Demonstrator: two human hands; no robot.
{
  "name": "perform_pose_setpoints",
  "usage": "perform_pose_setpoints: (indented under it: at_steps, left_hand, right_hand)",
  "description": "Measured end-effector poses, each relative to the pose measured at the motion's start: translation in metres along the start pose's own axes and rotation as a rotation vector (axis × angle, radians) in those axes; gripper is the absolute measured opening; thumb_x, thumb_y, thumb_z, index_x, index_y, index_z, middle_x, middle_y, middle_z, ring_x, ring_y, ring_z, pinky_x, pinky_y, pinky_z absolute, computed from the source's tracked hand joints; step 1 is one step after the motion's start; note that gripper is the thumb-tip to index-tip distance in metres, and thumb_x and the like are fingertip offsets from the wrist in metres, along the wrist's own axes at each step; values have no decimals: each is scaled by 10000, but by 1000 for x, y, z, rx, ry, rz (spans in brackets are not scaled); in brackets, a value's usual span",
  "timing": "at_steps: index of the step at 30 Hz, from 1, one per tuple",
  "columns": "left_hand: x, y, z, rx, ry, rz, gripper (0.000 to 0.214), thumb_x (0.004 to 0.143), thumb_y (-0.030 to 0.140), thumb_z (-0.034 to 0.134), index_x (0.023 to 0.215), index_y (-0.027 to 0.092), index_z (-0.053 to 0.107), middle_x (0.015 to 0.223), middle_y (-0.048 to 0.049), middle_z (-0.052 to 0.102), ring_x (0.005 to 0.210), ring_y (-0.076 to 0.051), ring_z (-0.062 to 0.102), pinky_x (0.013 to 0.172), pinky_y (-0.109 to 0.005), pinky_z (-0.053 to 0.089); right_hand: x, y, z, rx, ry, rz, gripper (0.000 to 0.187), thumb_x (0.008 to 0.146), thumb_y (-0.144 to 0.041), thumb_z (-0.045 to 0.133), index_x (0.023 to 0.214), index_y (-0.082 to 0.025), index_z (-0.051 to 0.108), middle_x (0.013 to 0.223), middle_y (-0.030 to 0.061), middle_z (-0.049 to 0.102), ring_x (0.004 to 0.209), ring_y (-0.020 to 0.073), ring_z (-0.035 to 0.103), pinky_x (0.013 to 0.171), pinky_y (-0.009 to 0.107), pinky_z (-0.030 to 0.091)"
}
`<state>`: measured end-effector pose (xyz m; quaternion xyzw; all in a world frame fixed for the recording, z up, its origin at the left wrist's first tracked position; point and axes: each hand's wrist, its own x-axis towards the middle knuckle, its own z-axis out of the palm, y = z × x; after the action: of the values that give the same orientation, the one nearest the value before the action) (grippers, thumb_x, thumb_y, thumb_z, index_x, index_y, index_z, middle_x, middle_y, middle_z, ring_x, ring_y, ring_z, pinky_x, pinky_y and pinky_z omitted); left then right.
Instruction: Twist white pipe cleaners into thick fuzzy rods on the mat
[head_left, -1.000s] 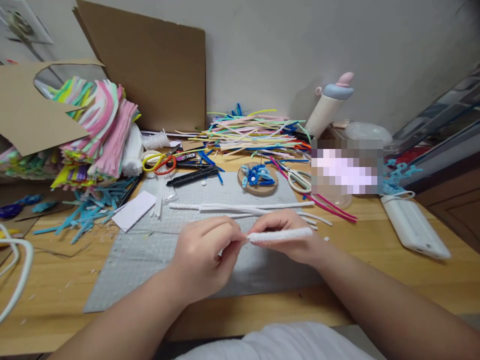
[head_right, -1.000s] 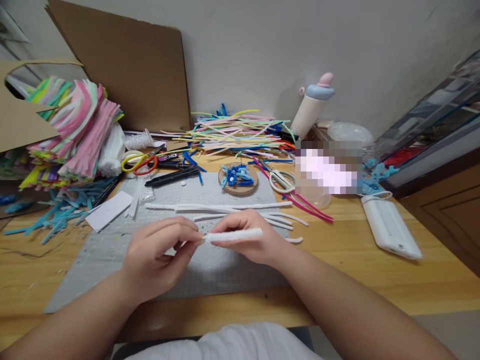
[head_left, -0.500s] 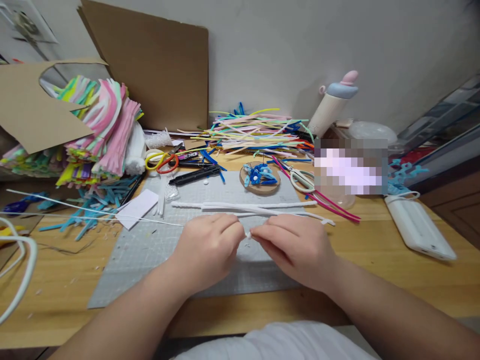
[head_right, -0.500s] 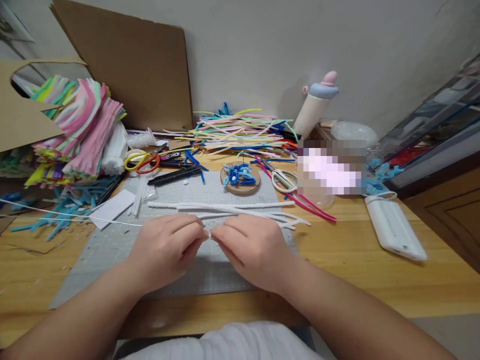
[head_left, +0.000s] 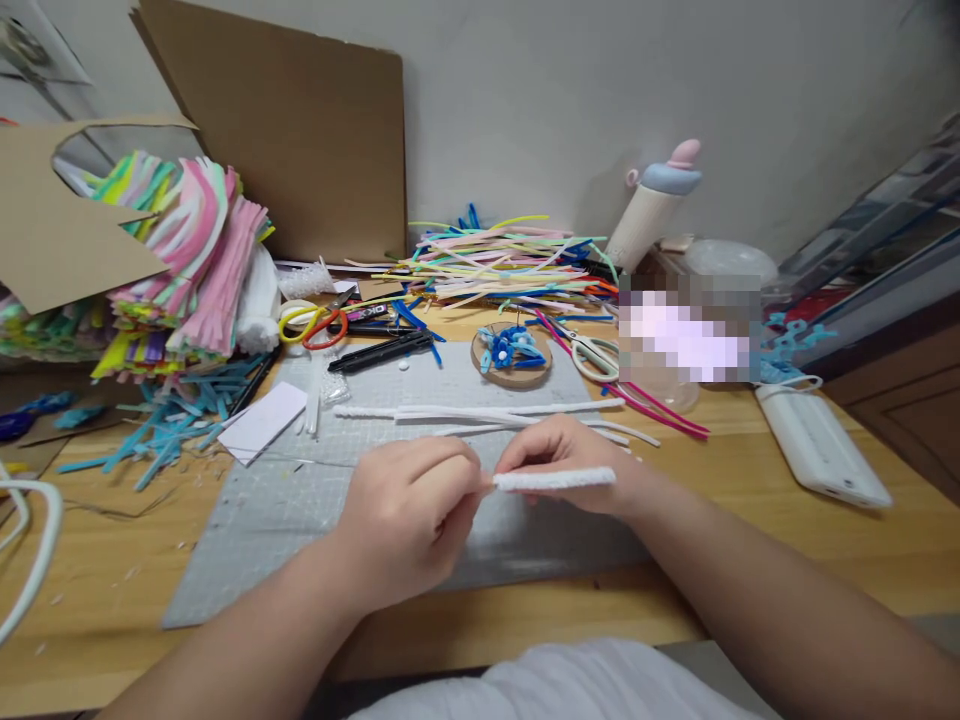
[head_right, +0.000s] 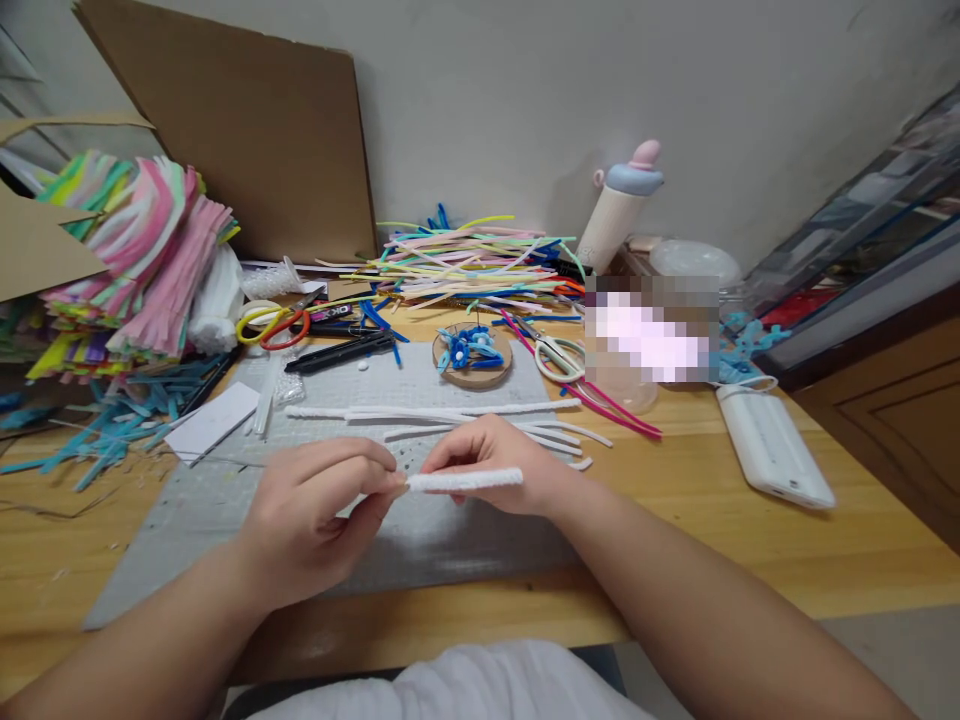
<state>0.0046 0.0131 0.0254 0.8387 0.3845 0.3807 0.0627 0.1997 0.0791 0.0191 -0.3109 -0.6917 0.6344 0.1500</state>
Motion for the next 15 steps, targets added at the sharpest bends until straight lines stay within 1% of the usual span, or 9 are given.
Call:
perform_pose_setpoints:
  at_steps: [2, 4, 6, 7, 11, 13, 15]
  left_hand:
    - [0, -2, 2, 32, 46, -50, 90, 764, 88, 537, 747, 173, 562, 726, -26, 638, 648, -124, 577, 581, -236, 431]
    - [1, -4, 3, 63, 67, -96, 88, 769, 96, 534, 750, 176, 566, 722, -22, 639, 656, -128, 579, 589, -242, 433]
    - [2, -5, 3, 96, 73, -153, 87, 779, 107, 526, 751, 179, 568, 723, -18, 640, 673, -132, 581, 599, -248, 431]
    - [2, -6, 3, 114, 71, -188, 81, 783, 119, 527, 746, 179, 567, 723, -16, 639, 677, -134, 580, 599, -251, 428]
    - [5, -6, 1, 162, 48, -310, 72, 798, 173, 540, 735, 184, 572, 702, -6, 625, 674, -139, 564, 597, -257, 413]
    - [6, -6, 1, 142, 37, -342, 69, 801, 179, 541, 744, 186, 580, 701, -4, 620, 675, -137, 559, 610, -257, 414]
    - [7, -6, 1, 102, 29, -370, 73, 801, 171, 539, 749, 184, 589, 710, -5, 623, 674, -133, 557, 616, -252, 418]
  right_hand:
    - [-1, -1, 8, -7, 43, 26, 241, 742, -363, 644, 706, -127, 680, 500, -28, 539, 431, 67, 429, 407, 181, 324]
    - [-2, -2, 16, -68, 143, 29, 202, 747, -335, 637, 714, -140, 675, 504, -31, 537, 437, 74, 435, 412, 186, 333]
    - [-4, -3, 23, -152, 253, -13, 183, 771, -312, 610, 732, -147, 678, 538, -19, 563, 476, 86, 465, 447, 191, 359]
    - [-5, -2, 25, -206, 288, -55, 184, 787, -305, 592, 743, -149, 680, 569, -9, 584, 506, 92, 484, 474, 194, 373]
    - [-7, 0, 28, -426, 341, -255, 183, 836, -276, 544, 803, -166, 687, 665, 12, 637, 591, 106, 534, 569, 205, 401]
    - [-7, 1, 28, -479, 365, -288, 184, 848, -274, 533, 815, -175, 684, 657, 10, 635, 586, 107, 537, 570, 207, 399]
    - [-7, 2, 27, -509, 383, -287, 189, 857, -277, 524, 815, -178, 678, 668, 14, 638, 595, 113, 546, 570, 212, 398]
